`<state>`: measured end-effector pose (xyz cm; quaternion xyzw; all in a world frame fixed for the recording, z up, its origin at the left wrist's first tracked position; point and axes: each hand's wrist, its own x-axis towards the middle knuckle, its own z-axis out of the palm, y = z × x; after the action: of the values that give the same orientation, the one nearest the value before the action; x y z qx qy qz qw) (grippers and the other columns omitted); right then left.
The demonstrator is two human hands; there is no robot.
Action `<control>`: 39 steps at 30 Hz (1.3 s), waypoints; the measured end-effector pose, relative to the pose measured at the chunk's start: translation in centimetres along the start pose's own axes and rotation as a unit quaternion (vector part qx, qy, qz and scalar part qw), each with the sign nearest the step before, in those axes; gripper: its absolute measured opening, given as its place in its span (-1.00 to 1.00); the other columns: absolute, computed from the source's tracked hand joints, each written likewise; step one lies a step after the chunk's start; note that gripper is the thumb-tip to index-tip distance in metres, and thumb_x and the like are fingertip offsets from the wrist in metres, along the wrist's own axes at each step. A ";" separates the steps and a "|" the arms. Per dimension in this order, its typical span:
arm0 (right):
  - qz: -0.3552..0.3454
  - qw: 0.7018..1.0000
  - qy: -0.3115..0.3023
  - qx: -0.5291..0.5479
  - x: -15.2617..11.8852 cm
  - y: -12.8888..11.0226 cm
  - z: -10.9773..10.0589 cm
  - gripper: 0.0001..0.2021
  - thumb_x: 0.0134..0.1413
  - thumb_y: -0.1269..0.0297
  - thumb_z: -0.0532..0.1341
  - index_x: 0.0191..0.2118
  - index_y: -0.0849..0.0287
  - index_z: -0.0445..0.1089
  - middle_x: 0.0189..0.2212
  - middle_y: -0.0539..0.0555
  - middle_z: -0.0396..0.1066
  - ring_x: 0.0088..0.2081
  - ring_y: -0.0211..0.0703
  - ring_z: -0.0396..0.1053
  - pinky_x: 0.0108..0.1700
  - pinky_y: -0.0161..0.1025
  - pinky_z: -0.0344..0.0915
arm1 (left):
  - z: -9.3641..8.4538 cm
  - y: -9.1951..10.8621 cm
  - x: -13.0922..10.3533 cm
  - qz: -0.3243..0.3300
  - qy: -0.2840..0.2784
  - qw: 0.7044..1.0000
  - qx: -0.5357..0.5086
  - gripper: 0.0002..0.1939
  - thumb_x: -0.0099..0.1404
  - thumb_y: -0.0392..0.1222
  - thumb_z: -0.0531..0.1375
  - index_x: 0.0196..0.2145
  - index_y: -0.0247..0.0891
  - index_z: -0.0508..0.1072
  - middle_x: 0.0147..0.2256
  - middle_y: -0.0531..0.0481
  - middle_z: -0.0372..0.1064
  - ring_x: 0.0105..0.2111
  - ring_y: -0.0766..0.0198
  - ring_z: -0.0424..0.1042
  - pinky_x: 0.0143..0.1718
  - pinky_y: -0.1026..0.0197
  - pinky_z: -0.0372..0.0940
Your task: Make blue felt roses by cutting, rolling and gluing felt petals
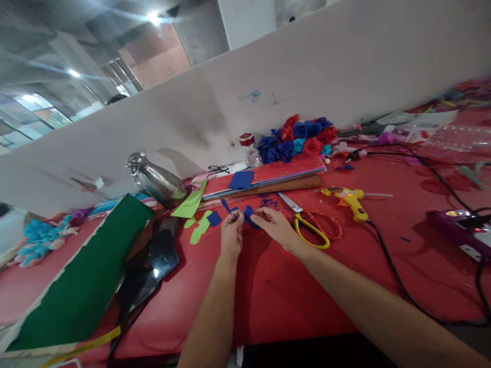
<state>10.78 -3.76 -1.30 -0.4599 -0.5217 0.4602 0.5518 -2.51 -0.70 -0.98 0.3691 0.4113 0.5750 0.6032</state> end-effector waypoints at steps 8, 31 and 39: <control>0.069 0.986 -0.009 0.154 0.5 0.0 -0.4 -0.84 -0.21 0.20 0.26 -0.49 0.18 0.36 -0.55 -0.09 0.33 -0.45 -0.29 0.25 -0.27 -0.27 0.19 | 1.0 -0.4 -1.0 -0.022 -0.062 0.997 0.042 -0.61 -0.07 0.01 0.37 -0.31 -0.26 0.49 -0.47 0.10 0.36 -0.64 0.55 0.09 -0.60 0.39 0.02; 0.035 0.995 0.056 0.079 0.8 -0.7 -1.8 -0.84 -0.22 0.23 0.23 -0.42 0.17 0.40 -0.46 -0.03 0.42 -0.35 -0.23 0.34 -0.18 -0.22 0.25 | 1.1 -0.7 -0.9 -0.013 -0.021 0.998 0.056 -0.70 -0.17 -0.22 0.40 -0.44 -0.30 0.44 -0.51 0.14 0.34 -0.53 0.49 0.27 -0.43 0.39 0.15; -0.008 0.999 0.040 -0.029 0.3 -1.2 -1.2 -0.80 -0.19 0.24 0.25 -0.34 0.17 0.42 -0.39 0.00 0.45 -0.33 -0.21 0.35 -0.21 -0.23 0.24 | 1.3 -0.9 -1.0 0.018 -0.040 0.996 0.083 -0.71 -0.17 -0.24 0.40 -0.43 -0.29 0.47 -0.48 0.08 0.40 -0.44 0.41 0.34 -0.35 0.34 0.21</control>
<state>12.05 -3.65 -0.13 -0.4892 -0.5163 0.4217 0.5624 -0.93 -1.72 -1.20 0.4476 0.4265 0.5345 0.5763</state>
